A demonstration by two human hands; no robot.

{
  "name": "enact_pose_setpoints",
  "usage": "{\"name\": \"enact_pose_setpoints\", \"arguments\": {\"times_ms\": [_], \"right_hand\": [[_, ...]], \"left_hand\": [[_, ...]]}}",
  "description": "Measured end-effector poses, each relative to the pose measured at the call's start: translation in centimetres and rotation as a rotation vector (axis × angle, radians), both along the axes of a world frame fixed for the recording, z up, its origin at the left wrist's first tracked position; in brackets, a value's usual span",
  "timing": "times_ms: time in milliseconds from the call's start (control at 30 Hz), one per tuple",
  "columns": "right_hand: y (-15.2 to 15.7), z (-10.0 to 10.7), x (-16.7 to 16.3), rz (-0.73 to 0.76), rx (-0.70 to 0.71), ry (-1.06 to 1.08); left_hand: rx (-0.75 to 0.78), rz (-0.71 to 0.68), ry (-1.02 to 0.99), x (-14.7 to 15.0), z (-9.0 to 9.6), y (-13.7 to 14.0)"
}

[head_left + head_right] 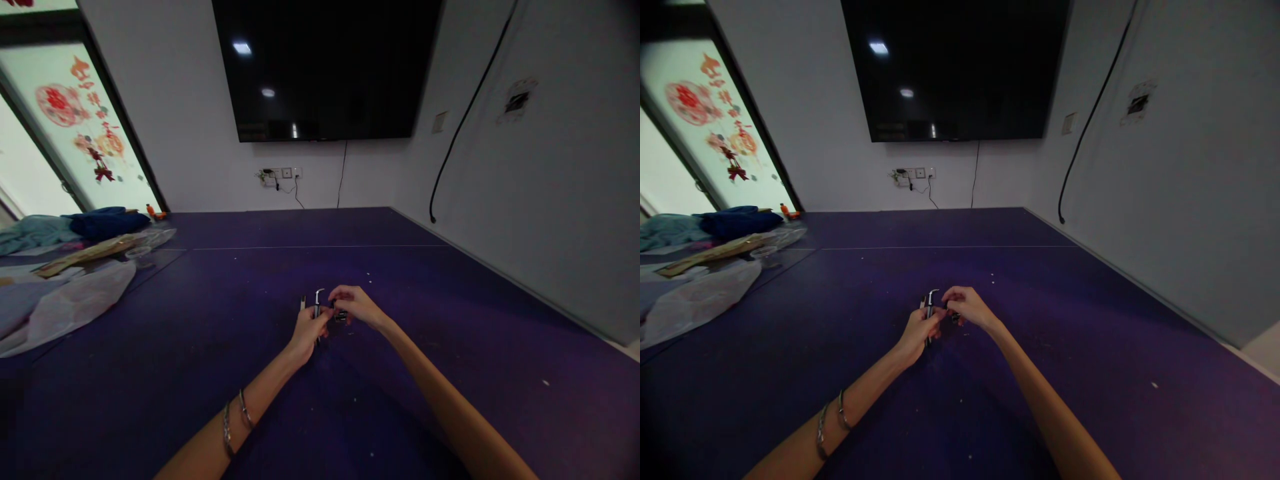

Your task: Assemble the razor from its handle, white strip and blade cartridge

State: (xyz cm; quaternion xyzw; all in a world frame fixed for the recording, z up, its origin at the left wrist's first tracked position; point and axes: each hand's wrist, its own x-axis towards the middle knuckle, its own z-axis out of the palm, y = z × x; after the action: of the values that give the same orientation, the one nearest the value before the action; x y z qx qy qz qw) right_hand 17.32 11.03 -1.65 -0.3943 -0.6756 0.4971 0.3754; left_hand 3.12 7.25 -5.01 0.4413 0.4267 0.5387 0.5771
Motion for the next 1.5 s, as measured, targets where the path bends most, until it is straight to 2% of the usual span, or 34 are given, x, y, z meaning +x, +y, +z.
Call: {"name": "enact_pose_setpoints", "arguments": {"times_ms": [233,400,600,767,967,1200,1500], "right_hand": [[0.0,-0.8,-0.9,-0.127,-0.015,-0.035],[-0.3,-1.0,-1.3,-0.15,-0.025,0.021],[-0.3,-0.8,-1.4,-0.153,-0.032,0.03],[0.1,0.1,-0.8,-0.217,-0.049,0.108],[-0.1,1.6,0.2,-0.088,-0.046,0.088],[-0.4,1.9,0.0,-0.081,-0.019,0.016],[-1.0,2.6,-0.3,-0.057,-0.046,0.002]], "left_hand": [[0.033,0.158,-0.078,-0.2,0.1,0.1],[0.047,0.164,-0.073,0.0,-0.1,-0.1],[0.103,0.181,0.044,0.1,-0.3,-0.2],[0.142,0.156,0.097,0.1,-0.1,-1.6],[0.284,0.09,0.219,0.6,-0.1,-3.2],[0.284,0.033,0.22,0.7,-0.5,-3.1],[0.296,0.056,0.232,0.7,-0.1,-3.2]]}}
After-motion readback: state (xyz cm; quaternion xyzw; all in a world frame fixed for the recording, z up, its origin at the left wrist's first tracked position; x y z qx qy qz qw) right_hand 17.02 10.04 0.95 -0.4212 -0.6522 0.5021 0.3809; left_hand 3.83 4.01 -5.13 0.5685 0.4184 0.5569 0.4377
